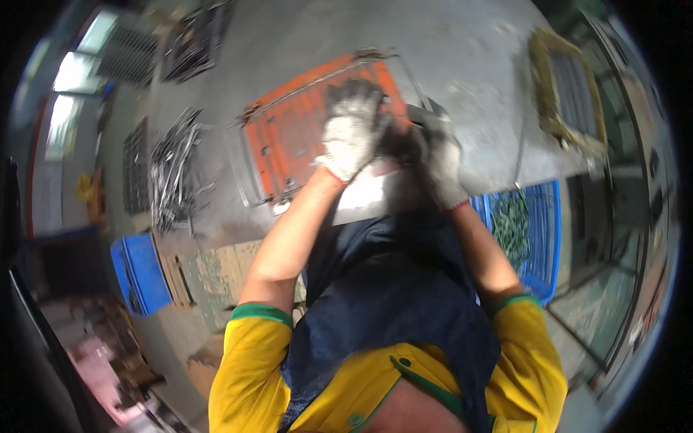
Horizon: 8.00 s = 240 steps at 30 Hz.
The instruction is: The person assembles metal frames by inserting metal rods into slots on an orange jig. They repeatedly pick up rods from a pile, place them into the jig, and adjust them to fit. The person works at a metal table in a workshop environment.
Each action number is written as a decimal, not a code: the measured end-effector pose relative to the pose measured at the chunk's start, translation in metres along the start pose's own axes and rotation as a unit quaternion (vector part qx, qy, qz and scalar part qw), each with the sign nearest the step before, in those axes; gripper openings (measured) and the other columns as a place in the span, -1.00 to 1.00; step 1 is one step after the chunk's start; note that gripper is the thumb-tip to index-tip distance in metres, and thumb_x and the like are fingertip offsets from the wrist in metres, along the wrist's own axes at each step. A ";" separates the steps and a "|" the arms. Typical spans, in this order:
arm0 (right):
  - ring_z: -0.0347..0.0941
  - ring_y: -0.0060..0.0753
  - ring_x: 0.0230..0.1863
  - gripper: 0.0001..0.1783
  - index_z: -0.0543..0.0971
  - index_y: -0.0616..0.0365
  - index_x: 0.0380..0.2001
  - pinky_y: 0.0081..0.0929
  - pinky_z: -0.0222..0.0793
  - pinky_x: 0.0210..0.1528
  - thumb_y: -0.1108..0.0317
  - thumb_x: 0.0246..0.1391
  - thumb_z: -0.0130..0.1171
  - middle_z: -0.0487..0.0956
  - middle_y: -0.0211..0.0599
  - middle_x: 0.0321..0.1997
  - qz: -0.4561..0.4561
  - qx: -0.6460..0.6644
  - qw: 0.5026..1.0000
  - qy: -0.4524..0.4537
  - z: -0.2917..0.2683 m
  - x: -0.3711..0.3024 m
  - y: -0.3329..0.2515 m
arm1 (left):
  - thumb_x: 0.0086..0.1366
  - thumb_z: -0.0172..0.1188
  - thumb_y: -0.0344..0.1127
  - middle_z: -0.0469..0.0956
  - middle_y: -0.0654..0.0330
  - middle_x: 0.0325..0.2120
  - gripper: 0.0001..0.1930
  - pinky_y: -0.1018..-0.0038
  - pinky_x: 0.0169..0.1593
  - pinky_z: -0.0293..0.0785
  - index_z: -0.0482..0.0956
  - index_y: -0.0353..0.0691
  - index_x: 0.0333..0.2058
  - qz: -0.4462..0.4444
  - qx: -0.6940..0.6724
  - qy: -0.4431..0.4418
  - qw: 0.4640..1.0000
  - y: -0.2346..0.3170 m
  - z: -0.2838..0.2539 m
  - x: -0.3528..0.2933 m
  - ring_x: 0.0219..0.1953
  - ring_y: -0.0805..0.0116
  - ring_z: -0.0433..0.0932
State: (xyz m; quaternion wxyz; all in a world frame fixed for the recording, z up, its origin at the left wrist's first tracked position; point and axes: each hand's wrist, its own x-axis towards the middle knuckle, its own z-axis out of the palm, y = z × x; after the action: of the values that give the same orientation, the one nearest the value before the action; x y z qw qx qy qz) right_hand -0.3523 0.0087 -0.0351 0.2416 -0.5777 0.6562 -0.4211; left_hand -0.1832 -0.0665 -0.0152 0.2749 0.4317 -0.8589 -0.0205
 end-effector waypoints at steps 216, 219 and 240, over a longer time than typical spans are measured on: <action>0.54 -0.45 -0.48 -0.71 0.53 0.12 -0.03 -0.39 0.49 -0.46 0.34 0.19 0.09 0.60 -0.23 -0.36 -0.181 -0.190 0.960 0.102 -0.152 0.002 0.033 | 0.43 -0.07 -0.03 0.25 0.42 -0.73 -0.71 0.44 -0.53 0.33 0.52 -0.07 -0.24 -0.549 -0.609 0.207 0.535 -0.083 -0.117 -0.180 -0.66 0.56 0.26; 0.59 -0.14 -0.37 -0.65 0.54 0.19 -0.12 -0.25 0.50 -0.38 0.18 0.25 -0.06 0.58 0.04 -0.32 0.105 -0.044 0.986 0.123 -0.216 0.039 0.004 | 0.43 -0.06 0.02 0.23 0.43 -0.75 -0.67 0.47 -0.56 0.27 0.57 -0.05 -0.29 -0.476 -0.705 0.123 0.511 -0.125 -0.139 -0.232 -0.67 0.58 0.22; 0.64 -0.10 -0.22 -0.73 0.66 0.29 -0.34 -0.24 0.52 -0.22 0.43 -0.11 0.08 0.66 0.04 -0.31 0.245 -0.353 0.902 0.050 -0.254 0.151 0.068 | 0.41 0.03 -0.14 0.32 0.40 -0.62 -0.75 0.55 -0.52 0.28 0.49 -0.20 -0.20 -0.494 -0.586 0.168 0.619 -0.076 -0.117 -0.154 -0.62 0.55 0.27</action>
State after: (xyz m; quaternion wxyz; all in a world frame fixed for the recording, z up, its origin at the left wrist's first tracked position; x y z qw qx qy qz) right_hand -0.6267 -0.0690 0.0679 0.0842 -0.4247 0.8937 -0.1175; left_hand 0.0027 0.0253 -0.0064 0.5579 0.5339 -0.2606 -0.5795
